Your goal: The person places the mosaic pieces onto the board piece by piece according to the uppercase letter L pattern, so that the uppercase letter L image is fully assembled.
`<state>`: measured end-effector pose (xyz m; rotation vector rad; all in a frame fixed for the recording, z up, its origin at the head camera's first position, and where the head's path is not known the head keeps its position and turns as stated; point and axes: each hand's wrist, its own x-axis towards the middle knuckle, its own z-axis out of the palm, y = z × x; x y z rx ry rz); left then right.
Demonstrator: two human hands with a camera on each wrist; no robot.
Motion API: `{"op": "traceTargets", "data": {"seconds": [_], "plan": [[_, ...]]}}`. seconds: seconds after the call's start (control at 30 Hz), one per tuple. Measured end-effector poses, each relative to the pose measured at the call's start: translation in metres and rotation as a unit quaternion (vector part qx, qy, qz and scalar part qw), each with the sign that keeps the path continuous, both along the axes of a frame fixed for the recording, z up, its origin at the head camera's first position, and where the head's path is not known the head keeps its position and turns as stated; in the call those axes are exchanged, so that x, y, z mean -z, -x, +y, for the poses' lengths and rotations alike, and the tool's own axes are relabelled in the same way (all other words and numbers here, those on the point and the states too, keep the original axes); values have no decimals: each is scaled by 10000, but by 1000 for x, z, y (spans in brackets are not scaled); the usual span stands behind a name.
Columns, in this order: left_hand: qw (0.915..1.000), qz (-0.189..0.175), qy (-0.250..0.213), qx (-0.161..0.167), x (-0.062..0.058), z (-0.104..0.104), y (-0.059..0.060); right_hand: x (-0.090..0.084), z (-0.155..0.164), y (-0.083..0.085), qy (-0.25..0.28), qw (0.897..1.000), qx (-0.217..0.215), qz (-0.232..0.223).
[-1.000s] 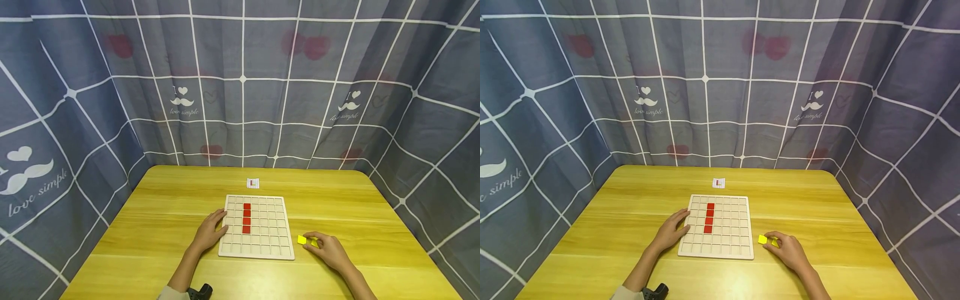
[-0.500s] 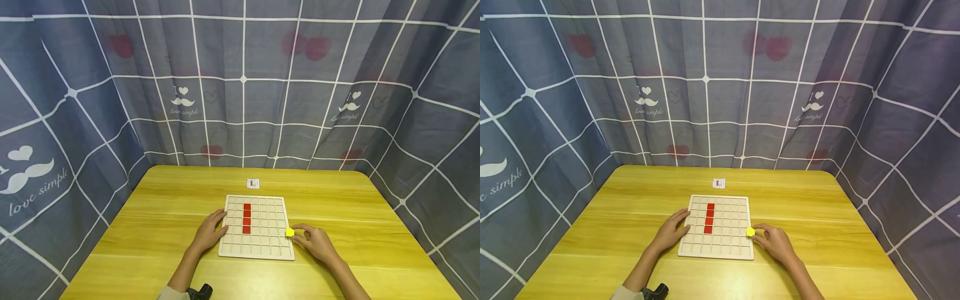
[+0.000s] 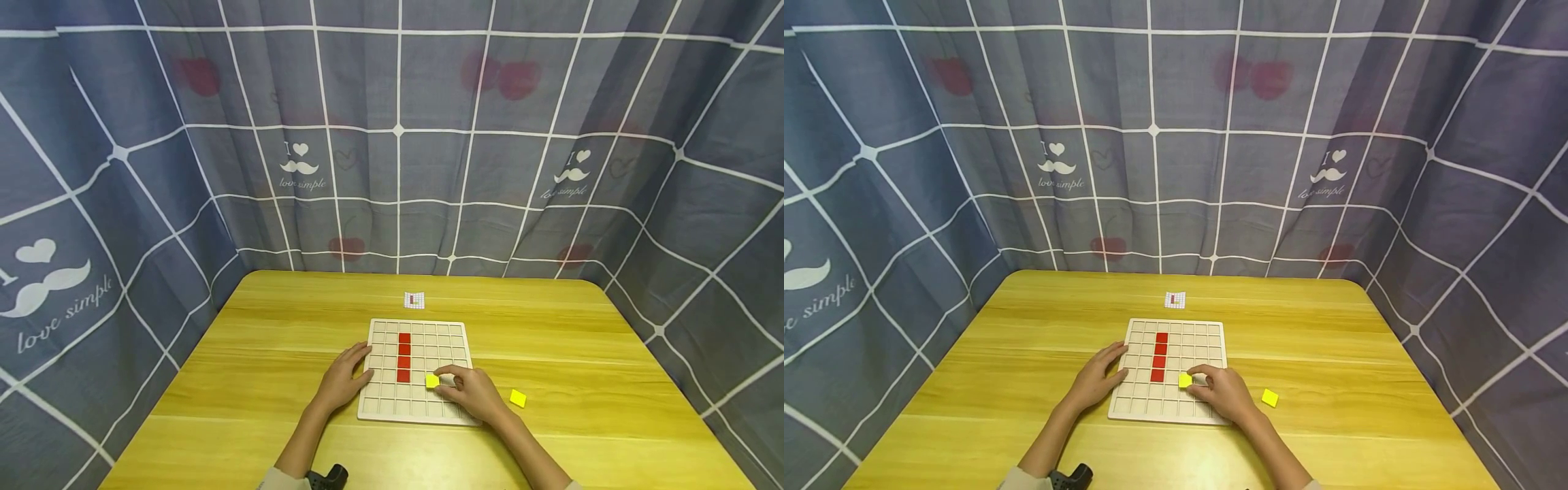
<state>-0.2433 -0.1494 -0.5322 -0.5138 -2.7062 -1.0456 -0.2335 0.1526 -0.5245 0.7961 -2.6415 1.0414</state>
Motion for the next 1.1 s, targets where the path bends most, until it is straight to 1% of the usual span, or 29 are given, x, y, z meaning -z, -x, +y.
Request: {"op": "traceTargets", "data": {"seconds": [0.13,0.3,0.4,0.6,0.83,1.1], "plan": [[10000,-7,-6,-7,-1,1,0,0,-12,6,-61,9999,-8,91],[10000,-9,1,-10,-1,1,0,0,-20,11,-250,9997,70,8],[10000,8,2,-2,-1,1,0,0,-21,11,-257,9996,73,-8],[10000,33,32,-5,-1,1,0,4,-22,12,-322,9992,95,212],[9998,201,40,56,-1,0,0,5,-24,13,-379,9986,25,368],[9998,171,-8,42,0,0,0,5,-24,13,-479,9980,103,411]]}}
